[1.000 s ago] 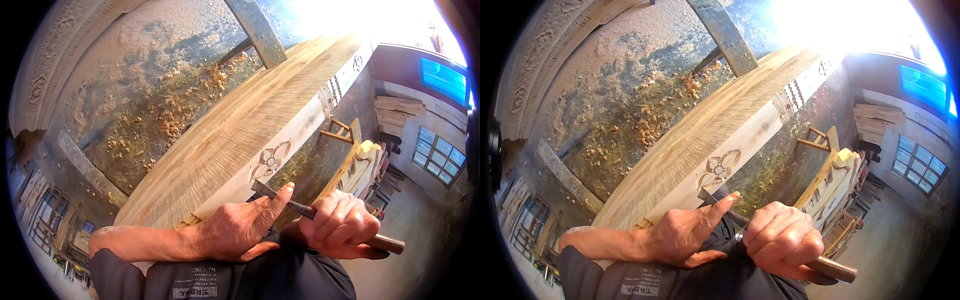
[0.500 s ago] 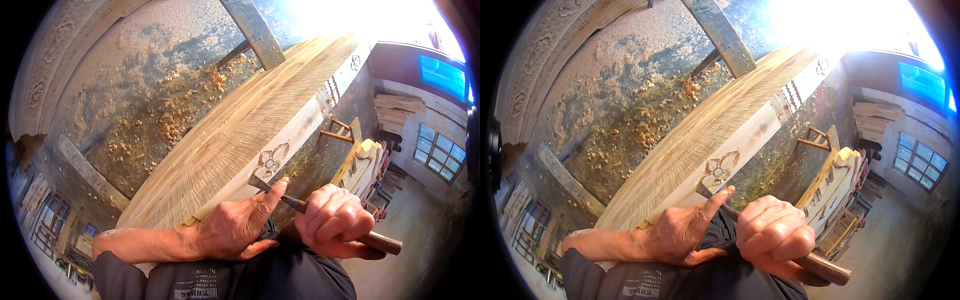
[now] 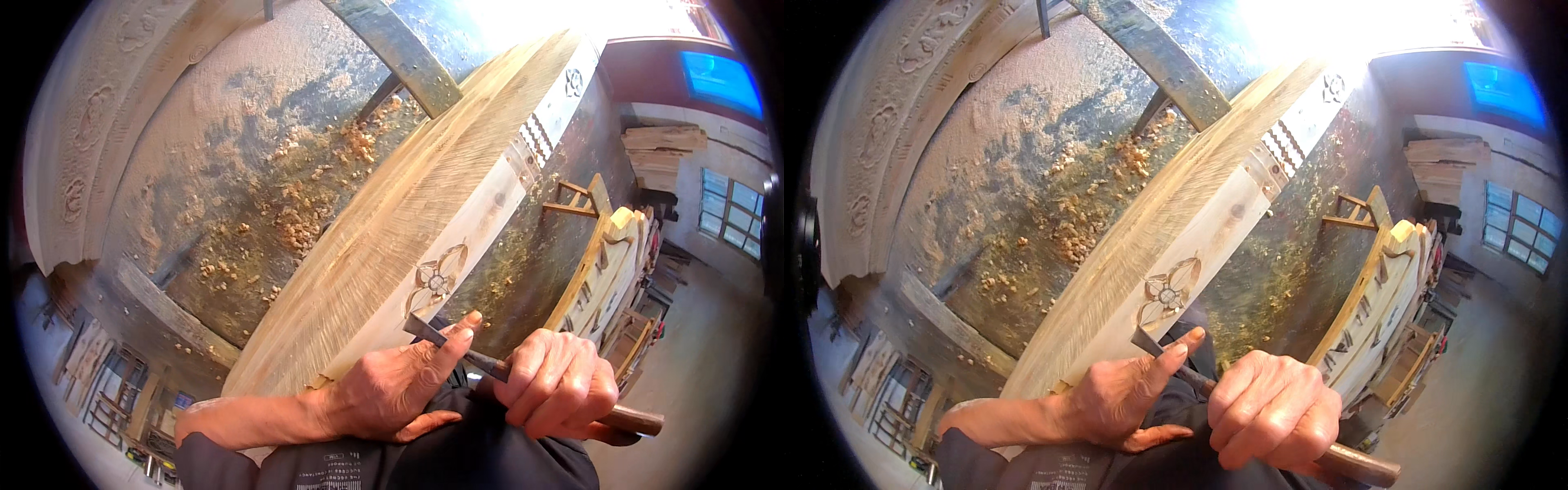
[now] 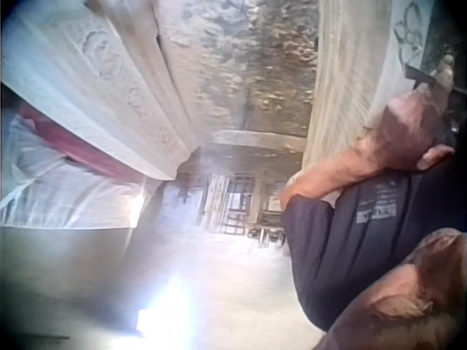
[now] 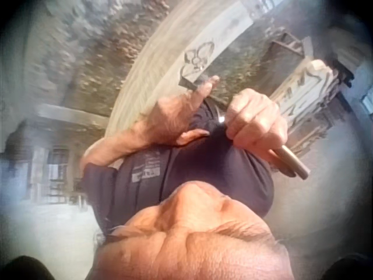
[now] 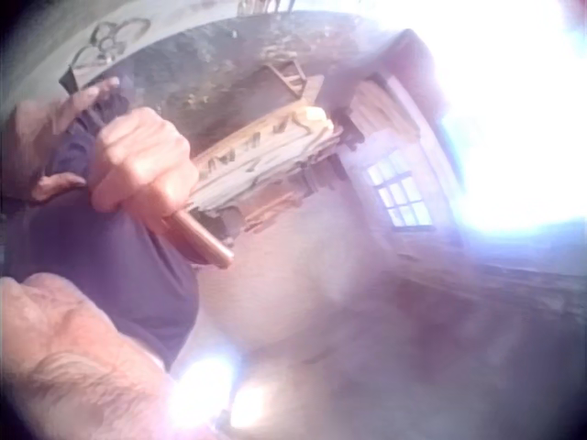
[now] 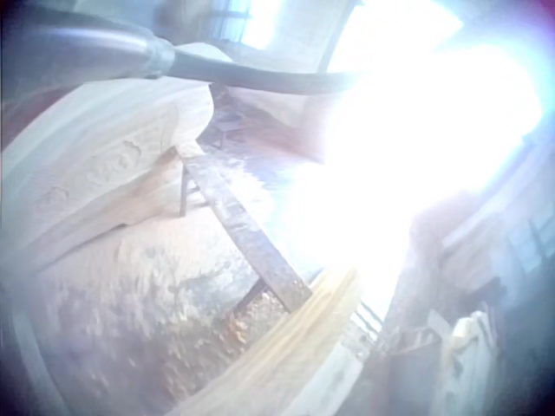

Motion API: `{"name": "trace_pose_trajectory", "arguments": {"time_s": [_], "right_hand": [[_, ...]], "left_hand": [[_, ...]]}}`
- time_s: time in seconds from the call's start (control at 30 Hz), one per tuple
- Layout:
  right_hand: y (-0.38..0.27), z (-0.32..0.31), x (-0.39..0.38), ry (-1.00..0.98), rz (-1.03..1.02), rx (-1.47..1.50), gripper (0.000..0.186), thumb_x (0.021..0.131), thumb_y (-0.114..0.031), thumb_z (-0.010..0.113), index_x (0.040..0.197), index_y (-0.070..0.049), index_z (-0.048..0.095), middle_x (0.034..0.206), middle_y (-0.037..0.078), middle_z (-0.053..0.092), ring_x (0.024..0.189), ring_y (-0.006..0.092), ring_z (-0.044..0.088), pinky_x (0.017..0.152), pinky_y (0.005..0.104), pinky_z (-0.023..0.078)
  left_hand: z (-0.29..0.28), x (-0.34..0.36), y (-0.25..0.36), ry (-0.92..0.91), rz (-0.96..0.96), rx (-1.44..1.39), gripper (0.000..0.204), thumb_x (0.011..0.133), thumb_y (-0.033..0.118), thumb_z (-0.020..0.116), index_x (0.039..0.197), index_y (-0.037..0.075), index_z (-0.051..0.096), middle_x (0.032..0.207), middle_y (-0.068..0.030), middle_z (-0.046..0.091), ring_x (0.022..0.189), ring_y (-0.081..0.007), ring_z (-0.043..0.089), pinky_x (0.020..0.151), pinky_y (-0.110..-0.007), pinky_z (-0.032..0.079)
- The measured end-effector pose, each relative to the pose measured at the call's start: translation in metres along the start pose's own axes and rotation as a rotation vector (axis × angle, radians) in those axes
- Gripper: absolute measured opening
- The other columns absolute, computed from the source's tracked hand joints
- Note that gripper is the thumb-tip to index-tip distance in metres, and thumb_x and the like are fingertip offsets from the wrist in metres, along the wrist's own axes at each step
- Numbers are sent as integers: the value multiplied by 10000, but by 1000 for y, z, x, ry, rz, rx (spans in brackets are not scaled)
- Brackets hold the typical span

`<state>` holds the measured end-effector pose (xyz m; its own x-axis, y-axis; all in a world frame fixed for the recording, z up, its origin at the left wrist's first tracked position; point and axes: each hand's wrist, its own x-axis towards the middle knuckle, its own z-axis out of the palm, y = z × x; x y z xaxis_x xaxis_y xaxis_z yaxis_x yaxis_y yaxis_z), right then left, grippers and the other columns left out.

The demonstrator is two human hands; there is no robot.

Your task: The person carves a floral pattern into a wooden beam using a chisel. They hold the tool with both hands, pushing it along the wood to remove shavings and refine the design.

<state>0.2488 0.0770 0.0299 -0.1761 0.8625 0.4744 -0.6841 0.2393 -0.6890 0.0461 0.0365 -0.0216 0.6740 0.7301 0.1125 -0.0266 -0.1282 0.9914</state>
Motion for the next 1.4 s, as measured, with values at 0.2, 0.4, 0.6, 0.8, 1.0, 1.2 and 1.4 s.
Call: {"name": "trace_pose_trajectory", "arguments": {"time_s": [0.2,0.4,0.6,0.8,1.0,1.2,1.4], "right_hand": [[0,-9,-3,-47,27,32,517,1123,-364,545,751,-5,545,652,218,655,442,293,581,407,359,417],[-4,-4,-22,89,-6,-108,489,1146,-324,495,783,3,531,691,223,660,479,252,574,453,341,474],[-23,0,-29,238,-56,-278,271,1081,-144,561,850,-9,514,601,154,604,412,204,508,385,321,401],[-31,2,-37,675,-110,-505,527,1063,-528,604,945,-43,433,539,190,576,363,192,505,331,284,368],[-37,-9,-24,611,51,-509,573,1055,-590,581,964,-74,349,568,206,579,395,181,526,355,298,421],[-18,-56,35,386,225,-128,532,1134,-453,474,1152,69,574,767,180,668,473,114,534,419,233,369],[6,-79,81,107,263,241,538,1111,-533,493,882,-48,525,657,135,566,451,105,452,402,255,328]], "left_hand": [[9,2,-12,29,91,57,1092,828,335,906,1575,-138,264,1557,-337,490,799,-272,705,703,-351,588],[11,4,-6,-63,74,82,1082,828,326,905,1581,-134,278,1508,-306,550,739,-272,684,656,-357,574],[17,-2,9,-41,124,228,798,828,275,901,1454,-72,547,1268,-210,730,979,-291,758,807,-368,622],[2,-11,26,99,-6,700,533,865,268,867,1305,22,692,1270,-191,734,1190,-342,723,941,-434,620],[2,7,24,32,-112,824,542,857,376,859,1264,46,718,1329,-157,714,1382,-335,600,1200,-563,419],[15,4,21,198,-27,525,304,859,220,877,1103,73,769,960,-80,798,974,-291,791,961,-476,611],[12,17,6,575,-29,788,192,939,181,796,1066,51,733,814,-86,722,761,-277,731,748,-412,609]]}}
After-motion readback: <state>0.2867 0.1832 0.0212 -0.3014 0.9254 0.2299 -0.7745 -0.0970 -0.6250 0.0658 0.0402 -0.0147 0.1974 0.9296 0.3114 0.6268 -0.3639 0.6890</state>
